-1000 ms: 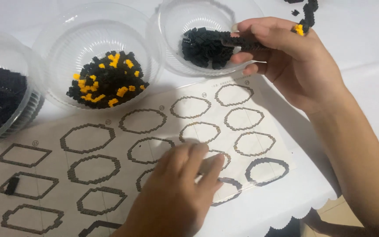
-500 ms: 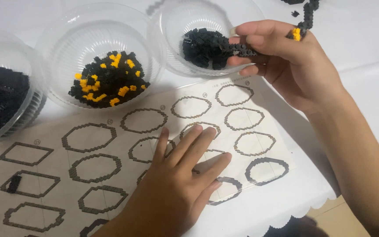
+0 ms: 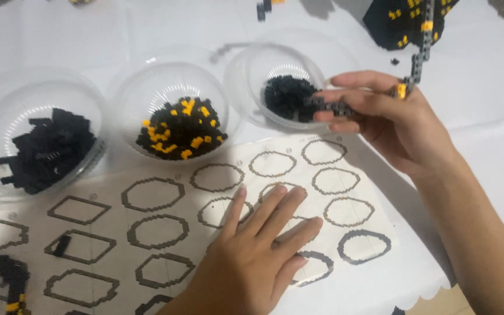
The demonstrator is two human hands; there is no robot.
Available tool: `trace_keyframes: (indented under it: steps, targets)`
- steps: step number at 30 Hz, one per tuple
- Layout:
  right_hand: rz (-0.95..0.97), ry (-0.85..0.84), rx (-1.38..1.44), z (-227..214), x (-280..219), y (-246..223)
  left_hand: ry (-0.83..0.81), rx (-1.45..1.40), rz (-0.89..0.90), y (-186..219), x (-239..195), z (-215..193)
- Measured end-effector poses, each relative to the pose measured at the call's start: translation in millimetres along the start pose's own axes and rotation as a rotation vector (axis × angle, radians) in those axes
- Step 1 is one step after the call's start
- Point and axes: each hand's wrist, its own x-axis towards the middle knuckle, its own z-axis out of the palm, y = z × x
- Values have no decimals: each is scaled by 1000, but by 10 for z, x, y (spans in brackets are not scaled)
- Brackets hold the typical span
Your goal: Assembling a toy structure by snapping together small interlocking plastic blocks from sorted bowls.
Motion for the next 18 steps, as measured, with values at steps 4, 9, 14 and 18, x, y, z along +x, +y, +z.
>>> trace_keyframes:
  steps: [4,9,14,18]
  targets:
    - [-21,-27,2,-7,-17,4,2,46,-4,-9,-12,25]
    - [-19,48,-55,16,-26,2,-30,48,-1,-16,-41,36]
    - [13,117,-104,4,0,14,11,96,6,-24,-42,51]
    - [40,183,-127,30,-4,-14,218,-30,98,-133,47,59]
